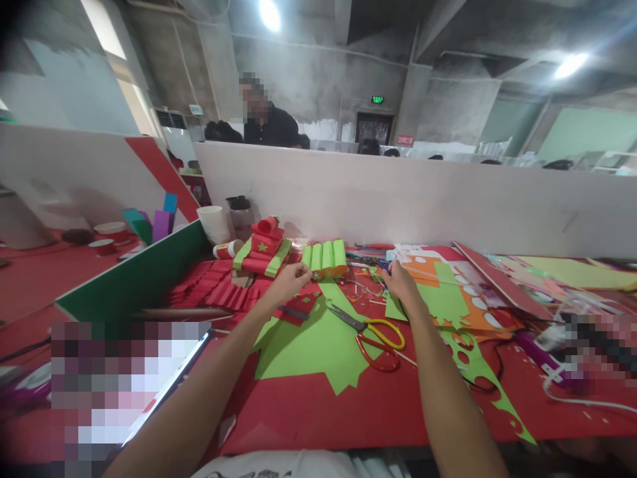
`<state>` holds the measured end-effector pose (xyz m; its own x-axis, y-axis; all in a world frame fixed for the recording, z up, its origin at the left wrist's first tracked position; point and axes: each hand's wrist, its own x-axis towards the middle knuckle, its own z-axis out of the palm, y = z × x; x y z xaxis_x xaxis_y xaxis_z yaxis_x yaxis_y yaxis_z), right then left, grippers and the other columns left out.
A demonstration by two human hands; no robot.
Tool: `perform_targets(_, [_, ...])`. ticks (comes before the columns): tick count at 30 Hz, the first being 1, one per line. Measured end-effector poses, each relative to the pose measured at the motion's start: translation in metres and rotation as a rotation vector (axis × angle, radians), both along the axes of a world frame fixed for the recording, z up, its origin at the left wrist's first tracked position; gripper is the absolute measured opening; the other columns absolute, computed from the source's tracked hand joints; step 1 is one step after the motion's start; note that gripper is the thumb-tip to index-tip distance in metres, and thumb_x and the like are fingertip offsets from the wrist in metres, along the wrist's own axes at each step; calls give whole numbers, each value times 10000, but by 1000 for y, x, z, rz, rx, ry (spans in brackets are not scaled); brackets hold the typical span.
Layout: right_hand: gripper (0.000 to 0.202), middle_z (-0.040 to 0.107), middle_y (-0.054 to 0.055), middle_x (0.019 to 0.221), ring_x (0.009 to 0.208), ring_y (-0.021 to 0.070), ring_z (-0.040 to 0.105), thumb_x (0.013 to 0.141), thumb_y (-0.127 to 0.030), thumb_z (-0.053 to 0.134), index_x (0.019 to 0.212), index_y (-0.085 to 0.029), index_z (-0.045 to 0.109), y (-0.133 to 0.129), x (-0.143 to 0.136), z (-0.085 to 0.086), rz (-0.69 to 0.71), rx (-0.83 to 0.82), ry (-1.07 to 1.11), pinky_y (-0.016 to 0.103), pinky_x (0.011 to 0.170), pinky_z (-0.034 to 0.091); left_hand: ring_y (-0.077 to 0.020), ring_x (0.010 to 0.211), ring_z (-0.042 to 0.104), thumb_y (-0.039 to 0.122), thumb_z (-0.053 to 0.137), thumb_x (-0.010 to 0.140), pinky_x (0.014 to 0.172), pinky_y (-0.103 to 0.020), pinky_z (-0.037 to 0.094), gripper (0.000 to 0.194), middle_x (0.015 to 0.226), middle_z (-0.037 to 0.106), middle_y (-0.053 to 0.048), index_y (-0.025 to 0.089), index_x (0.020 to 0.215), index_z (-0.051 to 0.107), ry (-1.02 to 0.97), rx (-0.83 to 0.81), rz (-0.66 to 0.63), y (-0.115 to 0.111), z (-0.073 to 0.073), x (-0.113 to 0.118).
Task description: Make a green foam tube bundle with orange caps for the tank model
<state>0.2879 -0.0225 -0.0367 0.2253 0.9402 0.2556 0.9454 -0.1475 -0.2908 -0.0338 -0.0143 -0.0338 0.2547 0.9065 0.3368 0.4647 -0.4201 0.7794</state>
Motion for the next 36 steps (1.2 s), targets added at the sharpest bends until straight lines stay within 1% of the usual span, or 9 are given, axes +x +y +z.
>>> perform_targets(3, [139, 630, 60, 810, 696, 204, 571, 884, -345, 456, 920, -212, 478, 1, -1, 3, -11, 70, 63, 274, 592, 346, -156, 644, 564, 307, 523, 781, 589, -242, 416, 174, 673, 632, -24, 167, 704, 593, -12, 0, 6, 0, 1, -1])
perform_targets(7, [140, 613, 27, 729, 643, 203, 613, 876, -350, 435, 940, -226, 422, -1, -4, 7, 44, 176, 349, 288, 591, 410, -151, 624, 549, 309, 516, 782, 573, -240, 403, 179, 641, 611, -16, 172, 683, 574, -14, 1, 5, 0, 1, -1])
perform_targets(10, [218, 594, -1, 700, 609, 194, 636, 867, -424, 449, 959, -240, 377, -4, -6, 10, 138, 249, 573, 300, 594, 470, -148, 608, 539, 323, 518, 781, 562, -237, 394, 189, 624, 599, -9, 176, 673, 567, -1, -1, 3, 1, -1, -1])
perform_targets(14, [409, 525, -47, 689, 560, 161, 590, 763, -563, 566, 918, -260, 339, -7, -12, 17, 269, 429, 818, 298, 573, 481, -151, 613, 547, 337, 524, 777, 561, -236, 395, 195, 634, 610, -11, 176, 679, 574, 13, -16, 8, 1, -3, 0])
perform_targets(16, [433, 500, -62, 680, 526, 138, 548, 735, -575, 583, 911, -265, 338, -11, -17, 22, 318, 450, 922, 285, 551, 467, -152, 612, 547, 343, 527, 779, 559, -236, 395, 200, 633, 611, -12, 176, 678, 574, 17, -17, 10, 1, -3, 0])
perform_targets(19, [356, 487, -60, 677, 533, 139, 541, 749, -505, 540, 924, -273, 335, -20, -23, 29, 361, 421, 1052, 274, 536, 456, -156, 626, 556, 327, 523, 778, 562, -237, 399, 189, 651, 623, -21, 171, 692, 585, 10, -10, 4, 0, -1, 0])
perform_targets(24, [300, 545, -14, 765, 615, 170, 591, 755, -446, 469, 951, -279, 315, -30, -25, 37, 361, 372, 1046, 279, 531, 457, -154, 635, 555, 298, 521, 757, 565, -238, 399, 165, 663, 627, -21, 164, 699, 597, -24, -4, -5, 1, 2, -2])
perform_targets(30, [424, 560, -21, 864, 695, 164, 605, 668, -452, 653, 919, -292, 351, -28, -26, 37, 491, 442, 1136, 286, 587, 493, -142, 589, 527, 311, 522, 750, 539, -235, 379, 155, 626, 597, -1, 176, 692, 574, -27, -31, 14, 4, 0, -4])
perform_targets(36, [424, 569, -24, 796, 667, 147, 578, 664, -438, 704, 971, -269, 467, -30, -31, 35, 492, 431, 1092, 277, 629, 492, -145, 599, 543, 352, 519, 779, 562, -241, 396, 209, 626, 603, -5, 175, 682, 572, -49, -26, -22, 4, -3, -2])
